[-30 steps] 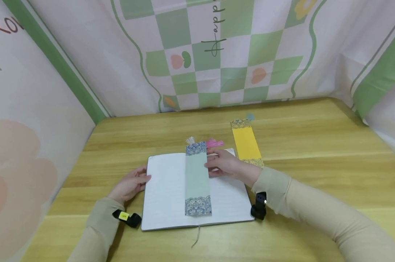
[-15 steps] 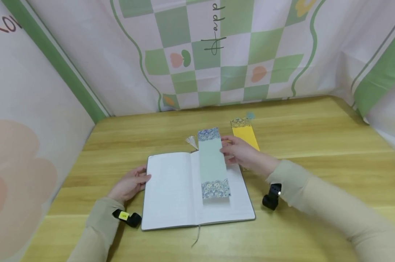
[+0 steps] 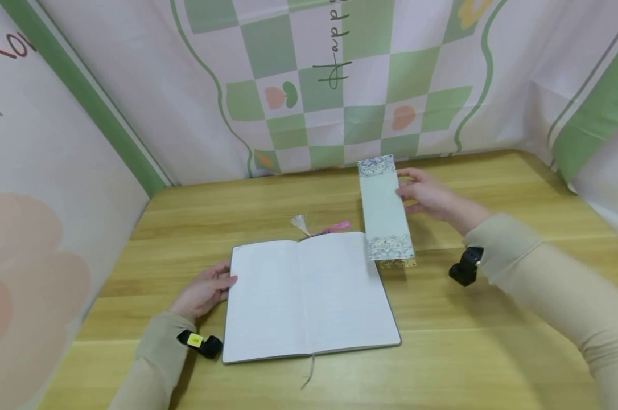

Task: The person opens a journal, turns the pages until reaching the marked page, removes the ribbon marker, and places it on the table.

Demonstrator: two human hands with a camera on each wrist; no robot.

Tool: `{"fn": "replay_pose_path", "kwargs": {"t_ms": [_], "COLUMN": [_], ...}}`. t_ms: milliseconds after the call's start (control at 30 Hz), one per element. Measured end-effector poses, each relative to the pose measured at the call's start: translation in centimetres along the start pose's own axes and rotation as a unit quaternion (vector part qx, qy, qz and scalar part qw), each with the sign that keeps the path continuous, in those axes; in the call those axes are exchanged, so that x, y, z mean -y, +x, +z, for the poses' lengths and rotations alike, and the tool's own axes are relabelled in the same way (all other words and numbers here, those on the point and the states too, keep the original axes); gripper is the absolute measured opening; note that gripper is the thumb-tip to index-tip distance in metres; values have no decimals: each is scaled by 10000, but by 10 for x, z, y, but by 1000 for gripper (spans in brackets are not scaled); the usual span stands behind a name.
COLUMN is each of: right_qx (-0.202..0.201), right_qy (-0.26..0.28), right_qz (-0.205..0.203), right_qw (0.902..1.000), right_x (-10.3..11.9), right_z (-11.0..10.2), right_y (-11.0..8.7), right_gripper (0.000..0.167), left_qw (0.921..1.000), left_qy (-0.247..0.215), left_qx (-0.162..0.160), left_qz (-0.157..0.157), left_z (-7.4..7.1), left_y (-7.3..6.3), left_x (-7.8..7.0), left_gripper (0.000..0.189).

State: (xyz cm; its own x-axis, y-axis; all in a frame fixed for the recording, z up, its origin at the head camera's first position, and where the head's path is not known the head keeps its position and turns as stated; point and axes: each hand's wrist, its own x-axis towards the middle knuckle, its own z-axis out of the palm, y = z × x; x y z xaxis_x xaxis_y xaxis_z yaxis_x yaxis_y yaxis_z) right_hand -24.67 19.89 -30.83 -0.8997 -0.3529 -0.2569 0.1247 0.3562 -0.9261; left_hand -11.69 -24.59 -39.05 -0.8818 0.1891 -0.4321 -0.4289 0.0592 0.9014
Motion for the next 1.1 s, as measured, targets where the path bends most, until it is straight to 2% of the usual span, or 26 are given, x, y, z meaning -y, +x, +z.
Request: {"fn": "replay_pose_path", "kwargs": {"t_ms": [233, 400, 600, 800, 1100], "right_qx": [-399, -529, -533, -489, -227], "right_qy": [-1104, -1376, -1440, -1720, -1536], "right_qz": [-50, 92, 360, 320, 530], "right_qw": [9931, 9890, 9875, 9834, 9865], "right_x": [1, -12, -34, -53, -73], "right_z": [-44, -65, -74, -79, -78], "right_y": [0, 1, 4, 6, 8], "right_gripper": [62, 63, 63, 61, 59], "left_qw": [10000, 10000, 10000, 10000, 10000], "left_qy": [5, -18, 17, 19, 82], "left_qx": [27, 57, 82, 43, 4], "left_qz": [34, 44, 32, 5, 10], "left_z": [-3, -3, -4, -3, -2], "left_y": [1, 2, 2, 3, 2], "left_x": [2, 3, 3, 3, 3], "left_gripper": [59, 59, 59, 58, 57]}}
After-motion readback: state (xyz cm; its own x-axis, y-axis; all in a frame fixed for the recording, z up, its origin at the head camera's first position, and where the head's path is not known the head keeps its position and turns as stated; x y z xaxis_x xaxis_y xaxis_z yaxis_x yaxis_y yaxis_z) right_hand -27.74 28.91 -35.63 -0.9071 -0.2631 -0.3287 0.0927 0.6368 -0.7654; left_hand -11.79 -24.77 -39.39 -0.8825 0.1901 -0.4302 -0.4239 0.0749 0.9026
